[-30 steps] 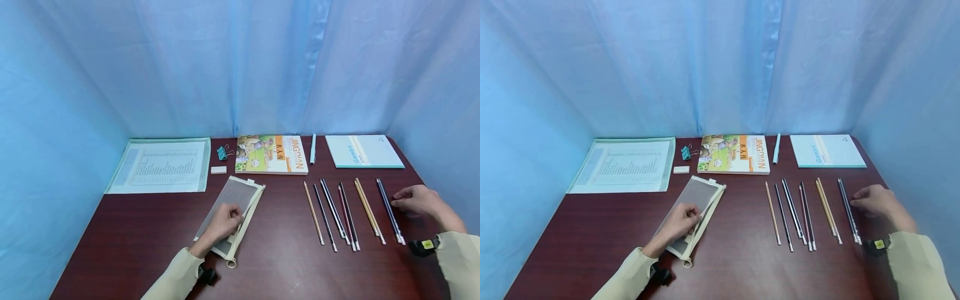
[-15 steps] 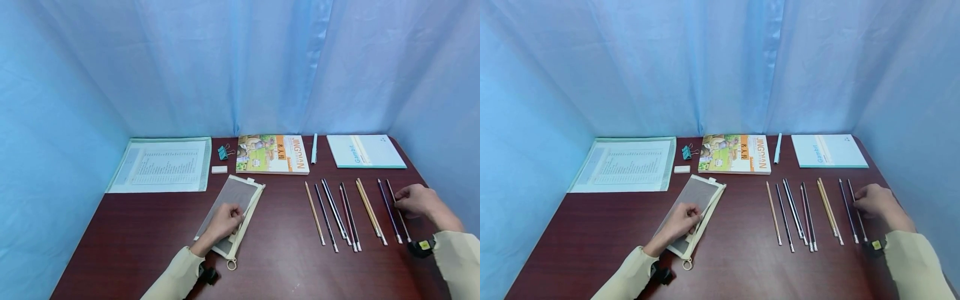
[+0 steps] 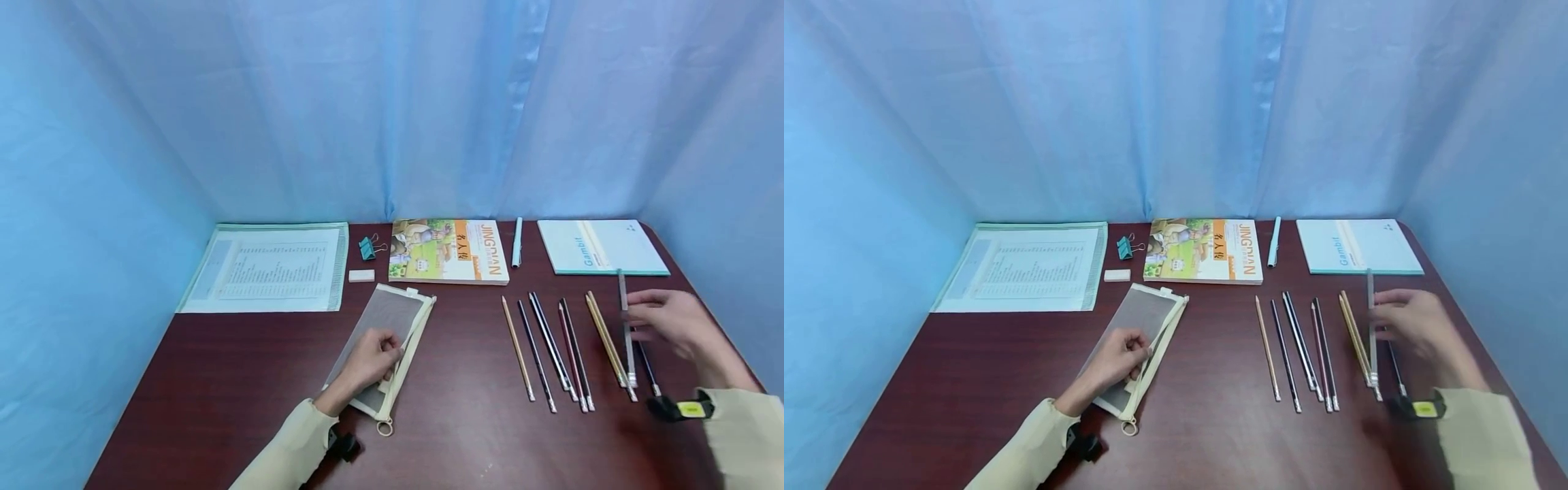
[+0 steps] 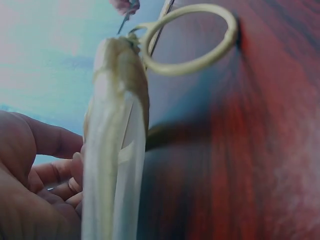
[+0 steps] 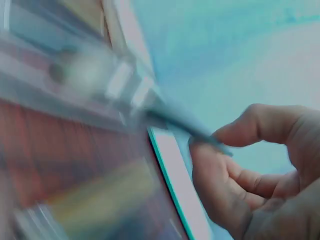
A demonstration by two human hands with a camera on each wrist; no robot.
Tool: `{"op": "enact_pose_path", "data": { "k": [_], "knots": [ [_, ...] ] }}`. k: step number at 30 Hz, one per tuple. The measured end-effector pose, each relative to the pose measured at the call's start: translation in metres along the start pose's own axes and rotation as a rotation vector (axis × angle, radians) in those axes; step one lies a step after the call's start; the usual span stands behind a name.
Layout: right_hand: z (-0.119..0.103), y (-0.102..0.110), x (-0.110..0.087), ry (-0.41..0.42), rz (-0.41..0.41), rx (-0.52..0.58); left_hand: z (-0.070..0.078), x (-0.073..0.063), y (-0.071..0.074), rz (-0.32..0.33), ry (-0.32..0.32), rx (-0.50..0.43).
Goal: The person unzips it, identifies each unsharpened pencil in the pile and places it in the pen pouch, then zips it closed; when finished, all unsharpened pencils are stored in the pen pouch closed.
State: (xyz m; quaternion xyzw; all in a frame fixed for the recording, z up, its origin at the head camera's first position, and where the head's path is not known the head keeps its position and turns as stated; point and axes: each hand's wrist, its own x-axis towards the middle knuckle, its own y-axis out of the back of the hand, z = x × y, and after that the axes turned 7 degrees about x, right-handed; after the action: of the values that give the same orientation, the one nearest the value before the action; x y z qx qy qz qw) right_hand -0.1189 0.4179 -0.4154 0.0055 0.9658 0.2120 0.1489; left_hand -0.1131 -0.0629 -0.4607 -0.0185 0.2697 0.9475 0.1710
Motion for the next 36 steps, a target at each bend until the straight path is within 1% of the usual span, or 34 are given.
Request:
{"op": "enact_pose_path", "data": {
  "k": [1, 2, 3, 5, 6, 7, 10, 11, 13, 15, 17, 20, 25, 29, 33, 36],
  "knots": [
    [-0.003, -0.013, -0.001, 0.015, -0.068, 0.132, 0.000, 0.000, 0.000, -0.002, 0.003, -0.003],
    [-0.007, -0.029, -0.002, 0.027, -0.123, 0.237, 0.001, 0.000, 0.000, -0.003, 0.006, -0.007],
    [-0.011, -0.046, -0.003, 0.030, -0.171, 0.303, 0.001, 0.000, 0.000, -0.008, 0.010, -0.012],
    [-0.020, -0.082, -0.006, 0.007, -0.271, 0.413, 0.002, 0.000, 0.000, -0.012, 0.006, -0.018],
    [-0.025, -0.101, -0.008, -0.006, -0.314, 0.442, 0.002, 0.001, 0.000, -0.014, 0.005, -0.020],
    [-0.031, -0.120, -0.009, -0.014, -0.344, 0.440, 0.003, 0.001, 0.000, -0.015, 0.005, -0.026],
    [-0.046, -0.175, -0.011, -0.058, -0.402, 0.462, 0.004, 0.002, -0.001, -0.019, -0.003, -0.045],
    [-0.050, -0.192, -0.011, -0.073, -0.412, 0.478, 0.004, 0.002, -0.001, -0.021, -0.003, -0.054],
    [-0.056, -0.220, -0.010, -0.099, -0.405, 0.516, 0.005, 0.002, -0.002, -0.028, -0.003, -0.071],
    [-0.061, -0.242, -0.008, -0.116, -0.385, 0.544, 0.006, 0.002, -0.002, -0.032, -0.009, -0.082],
    [-0.065, -0.257, -0.006, -0.125, -0.360, 0.562, 0.007, 0.003, -0.003, -0.039, -0.008, -0.097],
    [-0.072, -0.273, -0.002, -0.116, -0.315, 0.585, 0.008, 0.004, -0.005, -0.041, -0.008, -0.112],
    [-0.079, -0.289, 0.001, -0.086, -0.213, 0.629, 0.009, 0.006, -0.008, -0.032, -0.012, -0.112],
    [-0.083, -0.299, 0.000, -0.074, -0.135, 0.612, 0.010, 0.006, -0.010, -0.028, -0.010, -0.108],
    [-0.086, -0.305, -0.002, -0.068, -0.104, 0.577, 0.011, 0.005, -0.010, -0.027, -0.006, -0.101],
    [-0.087, -0.305, -0.005, -0.072, -0.115, 0.580, 0.010, 0.005, -0.010, -0.025, -0.007, -0.097]
  ]
}}
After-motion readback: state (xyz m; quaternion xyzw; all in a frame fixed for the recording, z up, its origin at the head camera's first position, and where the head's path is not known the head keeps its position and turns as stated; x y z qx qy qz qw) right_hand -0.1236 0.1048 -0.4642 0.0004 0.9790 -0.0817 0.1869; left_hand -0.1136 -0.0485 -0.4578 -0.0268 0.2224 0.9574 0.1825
